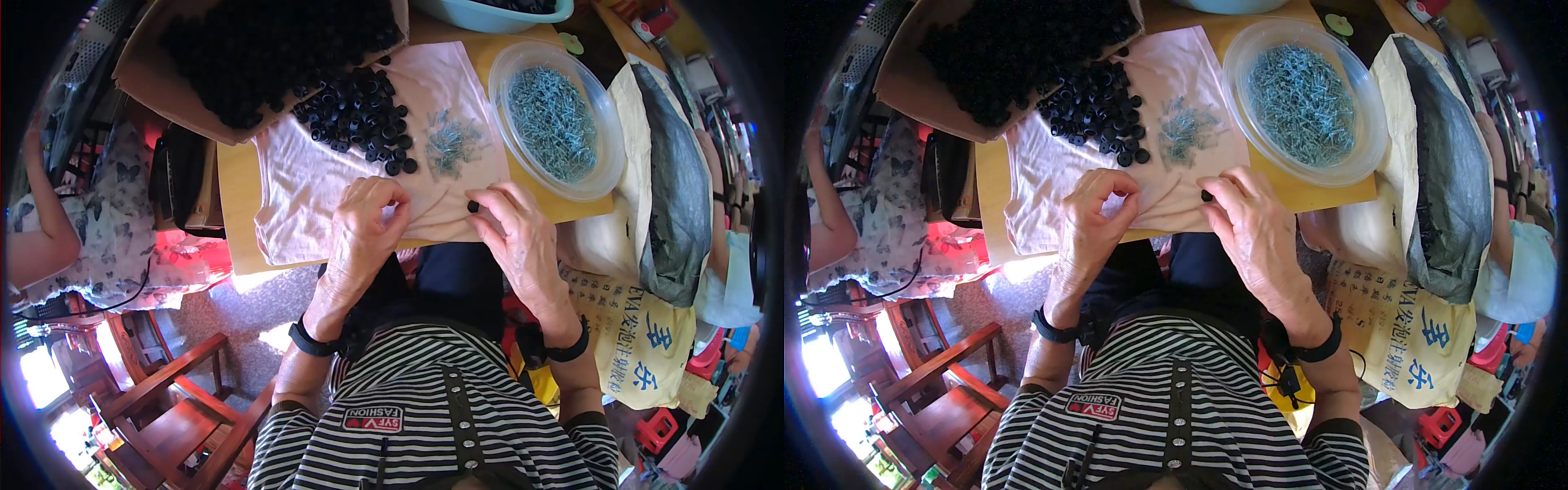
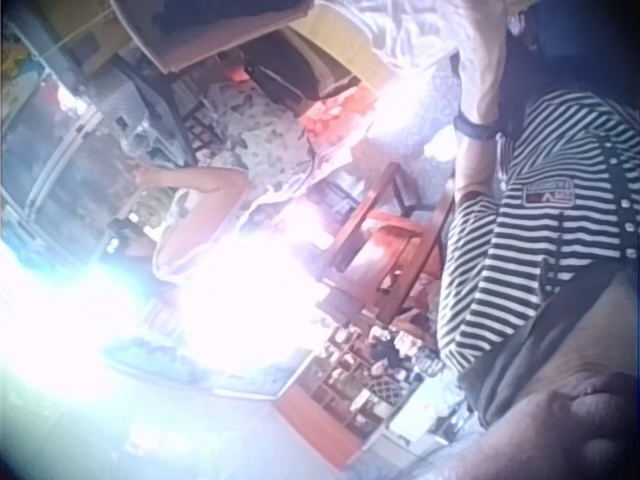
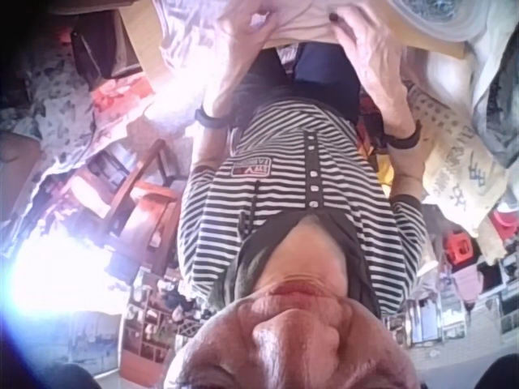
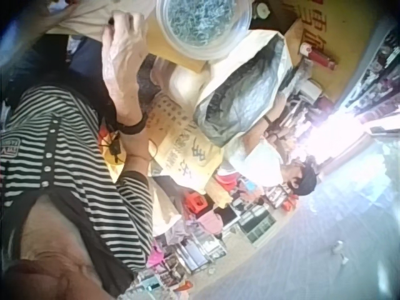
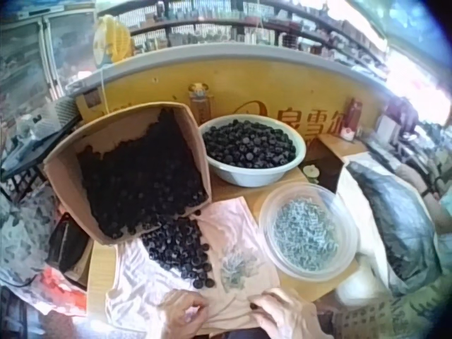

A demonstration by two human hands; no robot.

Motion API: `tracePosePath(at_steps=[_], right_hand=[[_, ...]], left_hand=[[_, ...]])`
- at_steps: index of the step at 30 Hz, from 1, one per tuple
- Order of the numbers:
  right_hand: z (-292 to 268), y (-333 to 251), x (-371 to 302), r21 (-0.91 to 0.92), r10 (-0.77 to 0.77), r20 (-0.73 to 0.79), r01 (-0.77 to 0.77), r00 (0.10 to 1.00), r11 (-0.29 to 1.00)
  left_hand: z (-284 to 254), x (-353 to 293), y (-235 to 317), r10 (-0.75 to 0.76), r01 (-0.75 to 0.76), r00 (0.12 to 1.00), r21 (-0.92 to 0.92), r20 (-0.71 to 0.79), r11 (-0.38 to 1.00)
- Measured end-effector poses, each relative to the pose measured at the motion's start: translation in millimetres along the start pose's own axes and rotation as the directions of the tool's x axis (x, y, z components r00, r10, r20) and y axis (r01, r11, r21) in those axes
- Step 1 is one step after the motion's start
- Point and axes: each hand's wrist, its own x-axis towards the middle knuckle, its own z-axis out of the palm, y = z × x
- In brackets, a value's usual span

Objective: Assembling small black plastic caps by inserting blue pins into them.

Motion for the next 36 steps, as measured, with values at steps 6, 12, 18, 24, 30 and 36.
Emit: tracePosePath(at_steps=[6, 12, 18, 24, 30, 36], right_hand=[[20, -10, 10, 0.263, 0.075, -0.016, -0.068, 0.997, 0.962], [17, -19, 23, 0.447, 0.16, 0.168, -0.22, 0.973, 0.867], [21, -24, 21, 0.552, 0.17, 0.204, -0.257, 0.964, 0.793], [39, -22, 19, 0.272, 0.049, -0.004, -0.046, 0.999, 0.961], [34, -17, 18, -0.115, -0.087, -0.066, 0.079, 0.994, 0.99], [-9, -4, 5, 0.014, 0.109, -0.091, -0.108, 0.99, 0.994]], left_hand=[[-1, -4, 11, -0.055, 0.05, 0.998, -0.132, -0.035, 0.99], [-3, -6, 7, -0.105, 0.095, 0.994, -0.312, -0.015, 0.945], [-8, -7, 2, -0.378, 0.366, 0.904, -0.818, 0.199, 0.443], [-5, -7, -2, -0.413, 0.335, 0.894, -0.873, 0.175, 0.355], [-2, -11, -10, -0.316, 0.243, 0.948, -0.717, 0.033, 0.653], [4, -16, -12, -0.374, 0.314, 0.925, -0.704, 0.073, 0.638]])
